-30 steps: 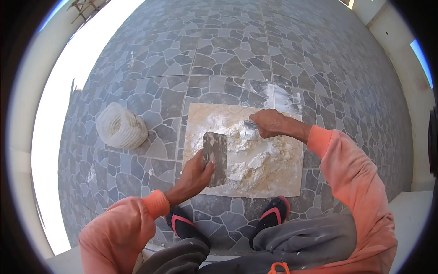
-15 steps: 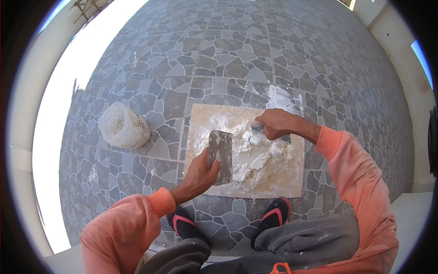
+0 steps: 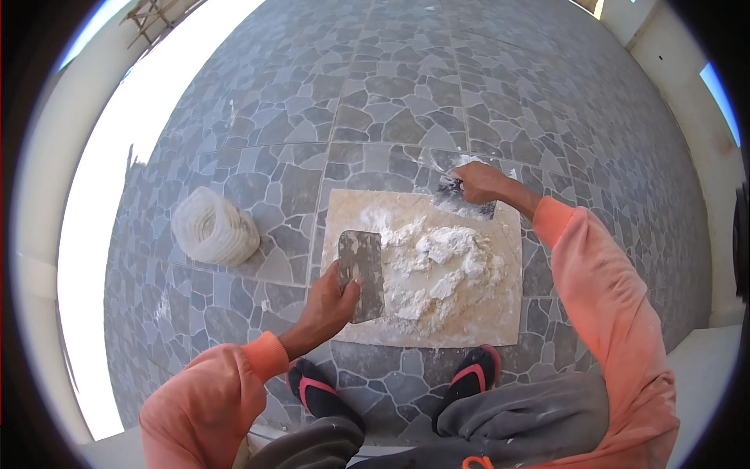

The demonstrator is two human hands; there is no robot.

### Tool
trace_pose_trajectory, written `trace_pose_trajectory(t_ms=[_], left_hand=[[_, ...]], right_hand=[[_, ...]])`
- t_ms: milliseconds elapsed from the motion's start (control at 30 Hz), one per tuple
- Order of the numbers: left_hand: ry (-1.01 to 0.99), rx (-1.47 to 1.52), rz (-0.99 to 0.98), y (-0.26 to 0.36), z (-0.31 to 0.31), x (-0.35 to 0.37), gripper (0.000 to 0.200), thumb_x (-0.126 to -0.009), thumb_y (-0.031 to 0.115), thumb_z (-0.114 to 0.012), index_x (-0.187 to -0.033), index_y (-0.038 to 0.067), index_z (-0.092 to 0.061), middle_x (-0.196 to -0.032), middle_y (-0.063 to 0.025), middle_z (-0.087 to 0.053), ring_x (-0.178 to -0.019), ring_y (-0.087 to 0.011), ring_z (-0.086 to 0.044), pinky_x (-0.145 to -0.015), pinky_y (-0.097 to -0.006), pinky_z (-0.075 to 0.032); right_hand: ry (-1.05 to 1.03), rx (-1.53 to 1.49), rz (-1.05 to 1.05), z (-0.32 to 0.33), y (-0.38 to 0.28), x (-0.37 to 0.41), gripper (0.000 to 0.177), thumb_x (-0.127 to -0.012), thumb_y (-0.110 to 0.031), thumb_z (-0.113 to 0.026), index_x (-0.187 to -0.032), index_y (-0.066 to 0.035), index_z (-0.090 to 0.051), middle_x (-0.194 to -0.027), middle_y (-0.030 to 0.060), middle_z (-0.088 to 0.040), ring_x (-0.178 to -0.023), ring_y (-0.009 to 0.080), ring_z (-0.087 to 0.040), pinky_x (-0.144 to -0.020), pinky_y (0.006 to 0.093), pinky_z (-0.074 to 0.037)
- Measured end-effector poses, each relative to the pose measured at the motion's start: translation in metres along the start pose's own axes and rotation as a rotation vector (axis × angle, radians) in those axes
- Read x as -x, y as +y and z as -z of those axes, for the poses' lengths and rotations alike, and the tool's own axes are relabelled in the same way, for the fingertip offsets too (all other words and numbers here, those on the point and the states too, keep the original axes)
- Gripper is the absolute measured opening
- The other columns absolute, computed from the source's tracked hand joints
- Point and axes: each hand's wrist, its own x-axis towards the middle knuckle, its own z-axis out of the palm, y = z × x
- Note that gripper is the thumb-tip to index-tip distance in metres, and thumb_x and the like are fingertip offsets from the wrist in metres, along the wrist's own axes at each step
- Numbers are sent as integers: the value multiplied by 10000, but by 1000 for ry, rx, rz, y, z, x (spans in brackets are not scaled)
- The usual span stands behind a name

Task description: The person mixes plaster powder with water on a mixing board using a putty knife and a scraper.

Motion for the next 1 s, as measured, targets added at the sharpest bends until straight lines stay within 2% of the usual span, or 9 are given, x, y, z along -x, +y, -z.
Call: trace_pose_trajectory(t_ms=[100,200,400,533,767,867,1000], left_hand=[[14,71,10,0,7,2,354,-950,180,-535,-1203,-67,-515,-995,-247,-663,-903,-334,-656,-816,-427,-491],[1,27,55,-2,17,4,375,-955,177,-528,-1246,-58,-502,-1014,-231,-663,-920,-302,-651,-833,-408,-491],[16,58,114,-2,31,6,382,-966,183,-525,-1256,-64,-495,-1026,-203,-657,-915,-246,-635,-820,-378,-495],[25,49,122,-9,38,7,379,-968,188,-527,-1248,-65,-497,-1029,-203,-654,-906,-237,-632,-807,-376,-496],[15,-47,154,-1,41,7,373,-963,211,-537,-1218,-60,-506,-1002,-242,-650,-899,-282,-640,-805,-394,-488],[33,-67,113,-8,39,6,378,-960,220,-542,-1216,-57,-507,-988,-245,-650,-885,-301,-642,-797,-403,-486],[66,-44,92,-10,47,2,363,-956,215,-540,-1192,-59,-517,-974,-240,-646,-860,-310,-641,-784,-411,-486]], right_hand=[[92,-138,-64,-16,30,-12,369,-758,-78,-544,-1105,-19,-656,-1034,253,-672,-994,436,-631,-837,478,-504],[57,-167,-104,-23,44,-22,360,-850,-123,-548,-1193,-47,-625,-1105,241,-659,-1071,427,-606,-904,478,-481],[46,-212,-206,-56,50,-57,332,-861,-139,-550,-1162,-23,-626,-1098,254,-657,-1047,434,-612,-893,471,-488],[-26,-124,-77,-62,22,-73,289,-860,-144,-544,-1110,-22,-621,-1034,257,-664,-990,446,-621,-843,491,-497],[-163,-115,136,-60,-28,-78,294,-871,-153,-539,-1143,-71,-616,-1027,242,-662,-988,438,-624,-829,513,-493],[-178,-168,130,-67,-36,-75,279,-880,-152,-543,-1136,-73,-618,-1020,239,-662,-989,435,-622,-827,514,-489],[-146,-149,229,-47,-44,-64,256,-891,-155,-549,-1120,-67,-623,-1015,238,-659,-980,430,-623,-815,515,-483]])
